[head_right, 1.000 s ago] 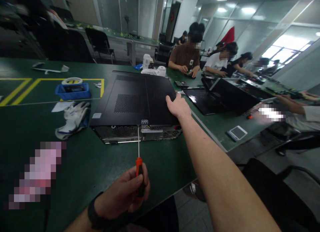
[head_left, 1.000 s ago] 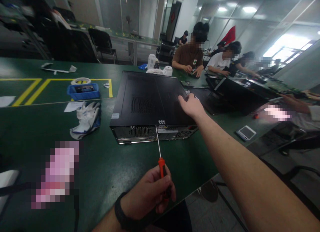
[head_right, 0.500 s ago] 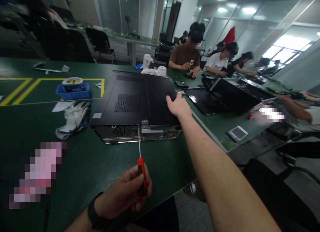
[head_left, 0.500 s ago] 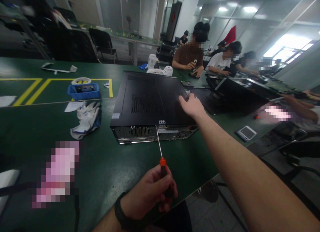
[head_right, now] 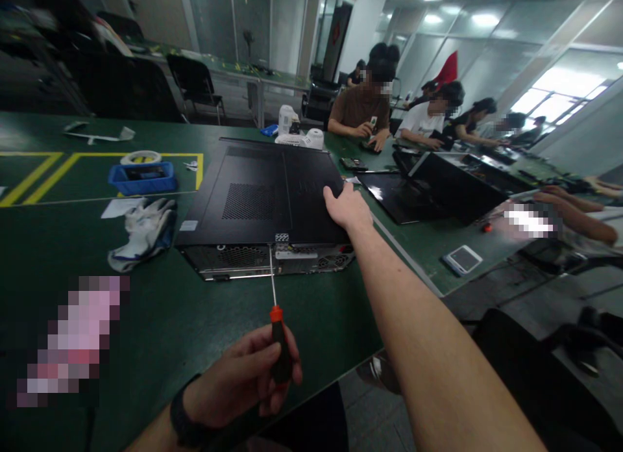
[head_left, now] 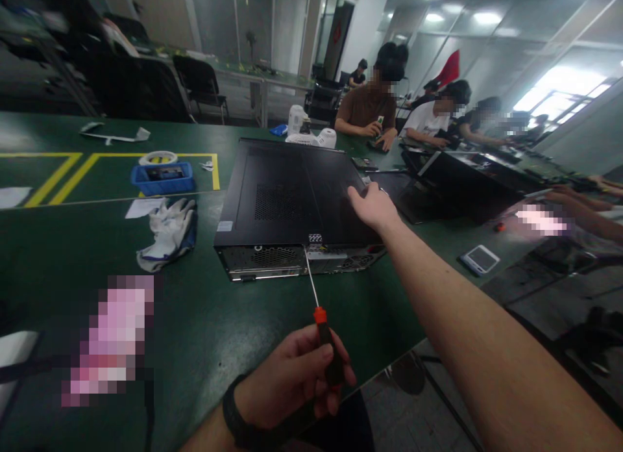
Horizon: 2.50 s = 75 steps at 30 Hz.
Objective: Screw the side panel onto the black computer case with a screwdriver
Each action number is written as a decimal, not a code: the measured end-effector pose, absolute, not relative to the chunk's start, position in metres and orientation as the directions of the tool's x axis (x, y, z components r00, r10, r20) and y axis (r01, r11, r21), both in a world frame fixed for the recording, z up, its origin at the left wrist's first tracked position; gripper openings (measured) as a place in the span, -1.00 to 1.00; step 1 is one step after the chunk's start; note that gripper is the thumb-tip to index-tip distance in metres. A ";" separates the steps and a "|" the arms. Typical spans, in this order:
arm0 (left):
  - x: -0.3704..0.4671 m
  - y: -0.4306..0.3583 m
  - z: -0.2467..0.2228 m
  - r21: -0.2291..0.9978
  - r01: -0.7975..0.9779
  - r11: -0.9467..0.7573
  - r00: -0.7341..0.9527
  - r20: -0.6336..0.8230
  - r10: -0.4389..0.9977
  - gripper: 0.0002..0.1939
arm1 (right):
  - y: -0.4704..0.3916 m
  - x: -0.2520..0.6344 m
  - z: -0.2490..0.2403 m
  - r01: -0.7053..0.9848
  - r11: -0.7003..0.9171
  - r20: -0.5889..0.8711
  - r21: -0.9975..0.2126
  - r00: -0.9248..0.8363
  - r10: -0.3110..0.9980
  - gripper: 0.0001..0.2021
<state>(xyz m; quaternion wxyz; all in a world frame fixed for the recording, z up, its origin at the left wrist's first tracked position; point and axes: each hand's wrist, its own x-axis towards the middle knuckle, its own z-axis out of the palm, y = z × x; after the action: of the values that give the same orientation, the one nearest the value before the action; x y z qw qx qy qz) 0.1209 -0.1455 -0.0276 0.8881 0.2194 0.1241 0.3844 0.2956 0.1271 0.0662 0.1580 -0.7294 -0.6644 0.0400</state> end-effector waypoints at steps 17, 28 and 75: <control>0.121 -0.145 -0.028 0.483 -0.631 0.607 0.665 -0.067 0.744 -0.69 | 0.126 0.295 0.068 0.957 -0.070 0.149 -0.282 0.115 0.982 -0.28; 0.124 -0.146 -0.028 0.510 -0.640 0.575 0.639 -0.061 0.766 -0.66 | 0.128 0.296 0.065 0.957 -0.070 0.152 -0.283 0.116 0.981 -0.32; 0.122 -0.145 -0.028 0.440 -0.663 0.605 0.656 -0.046 0.753 -0.71 | 0.127 0.295 0.067 0.959 -0.078 0.149 -0.272 0.122 0.981 -0.32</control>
<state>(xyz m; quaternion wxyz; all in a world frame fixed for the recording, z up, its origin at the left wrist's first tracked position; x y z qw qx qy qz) 0.1222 -0.1455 -0.0281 0.8886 0.1964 0.1141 0.3985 0.2951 0.1267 0.0674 0.1528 -0.7332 -0.6617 0.0363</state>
